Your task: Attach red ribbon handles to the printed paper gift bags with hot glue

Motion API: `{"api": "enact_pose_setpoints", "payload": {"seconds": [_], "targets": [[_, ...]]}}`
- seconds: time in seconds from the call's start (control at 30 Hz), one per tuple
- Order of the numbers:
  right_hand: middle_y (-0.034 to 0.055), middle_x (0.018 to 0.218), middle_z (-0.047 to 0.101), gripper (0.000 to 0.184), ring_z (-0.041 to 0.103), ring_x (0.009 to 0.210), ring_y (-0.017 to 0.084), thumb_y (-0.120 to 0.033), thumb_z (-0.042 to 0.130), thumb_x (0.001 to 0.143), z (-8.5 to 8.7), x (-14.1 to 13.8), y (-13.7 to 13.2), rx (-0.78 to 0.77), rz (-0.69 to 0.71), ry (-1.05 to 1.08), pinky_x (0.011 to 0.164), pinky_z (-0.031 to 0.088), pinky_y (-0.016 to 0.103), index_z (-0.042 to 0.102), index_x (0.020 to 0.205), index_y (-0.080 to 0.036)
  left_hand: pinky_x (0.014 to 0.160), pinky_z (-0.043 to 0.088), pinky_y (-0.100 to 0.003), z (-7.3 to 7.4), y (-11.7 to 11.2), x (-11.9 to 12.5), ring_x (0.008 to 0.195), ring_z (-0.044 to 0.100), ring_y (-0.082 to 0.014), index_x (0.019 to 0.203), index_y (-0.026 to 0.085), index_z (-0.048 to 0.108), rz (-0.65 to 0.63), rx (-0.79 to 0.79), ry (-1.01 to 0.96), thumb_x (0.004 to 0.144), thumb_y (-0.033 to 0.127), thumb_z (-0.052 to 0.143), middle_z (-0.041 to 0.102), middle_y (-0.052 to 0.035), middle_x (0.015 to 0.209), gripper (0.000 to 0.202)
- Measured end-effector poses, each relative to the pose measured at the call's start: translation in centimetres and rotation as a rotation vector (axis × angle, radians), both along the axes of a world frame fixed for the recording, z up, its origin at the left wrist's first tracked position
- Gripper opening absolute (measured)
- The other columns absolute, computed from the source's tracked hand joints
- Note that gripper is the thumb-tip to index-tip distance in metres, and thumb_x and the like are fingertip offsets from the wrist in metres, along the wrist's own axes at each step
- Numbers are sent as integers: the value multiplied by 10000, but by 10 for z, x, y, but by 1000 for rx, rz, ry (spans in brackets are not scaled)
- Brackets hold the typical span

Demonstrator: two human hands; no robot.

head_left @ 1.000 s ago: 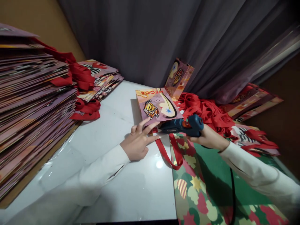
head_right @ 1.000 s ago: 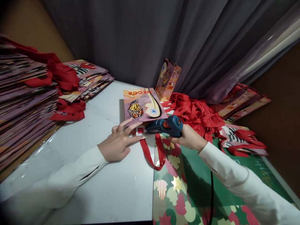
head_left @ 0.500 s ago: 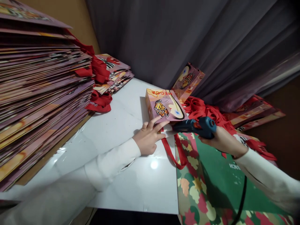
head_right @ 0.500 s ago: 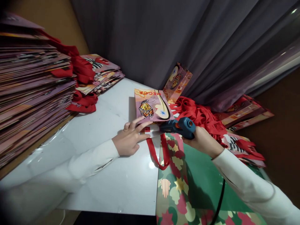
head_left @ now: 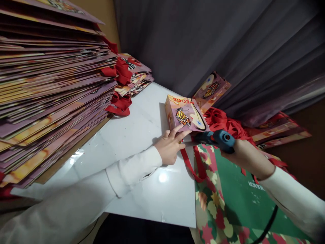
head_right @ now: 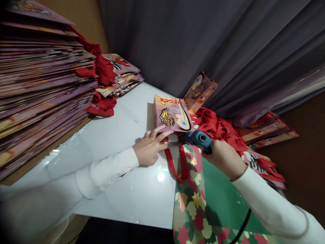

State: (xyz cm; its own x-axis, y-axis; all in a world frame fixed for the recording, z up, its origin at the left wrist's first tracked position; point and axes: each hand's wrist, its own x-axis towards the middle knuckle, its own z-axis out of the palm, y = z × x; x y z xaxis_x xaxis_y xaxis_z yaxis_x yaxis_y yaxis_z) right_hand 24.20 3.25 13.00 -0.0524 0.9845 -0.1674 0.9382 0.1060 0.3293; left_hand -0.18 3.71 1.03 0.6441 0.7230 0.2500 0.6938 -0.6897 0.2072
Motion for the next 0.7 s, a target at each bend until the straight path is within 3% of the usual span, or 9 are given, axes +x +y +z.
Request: {"api": "enact_pose_setpoints", "payload": {"seconds": [0.23,0.4,0.5,0.63,0.7], "targets": [[92,656,657,105,668,633,243,-214,501,829,-5,-35,-14,58,66,-208,514,242,290,578,773,-172,1003,322,-481,0,-3,2,1438,55,-355,1321,355,550,10,27,-20,687,207,620,167,-7,1593,655],[130,719,684,118,663,632,225,-158,475,816,-3,-47,-12,36,148,-231,504,227,289,586,776,-159,996,323,-479,1,-4,4,1429,62,-365,1378,380,488,8,25,-15,693,191,620,179,0,1586,723],[86,630,637,111,581,519,166,-176,487,805,0,-38,-11,21,163,-88,479,245,266,542,708,-174,986,328,-490,0,-3,3,1425,61,-373,1405,384,449,-14,21,-29,687,177,609,180,-10,1580,765],[-9,468,478,209,433,411,117,-274,551,738,0,-5,-16,33,109,252,428,280,239,443,572,-207,961,336,-507,0,0,-1,1414,54,-406,1287,314,580,-60,-2,-7,681,173,587,160,-16,1584,622],[0,503,515,217,475,458,152,-379,577,729,-2,16,-20,39,67,406,423,331,247,516,618,-203,953,338,-506,0,1,-2,1414,48,-407,1207,278,630,-58,0,1,676,165,584,153,-17,1587,545]]}}
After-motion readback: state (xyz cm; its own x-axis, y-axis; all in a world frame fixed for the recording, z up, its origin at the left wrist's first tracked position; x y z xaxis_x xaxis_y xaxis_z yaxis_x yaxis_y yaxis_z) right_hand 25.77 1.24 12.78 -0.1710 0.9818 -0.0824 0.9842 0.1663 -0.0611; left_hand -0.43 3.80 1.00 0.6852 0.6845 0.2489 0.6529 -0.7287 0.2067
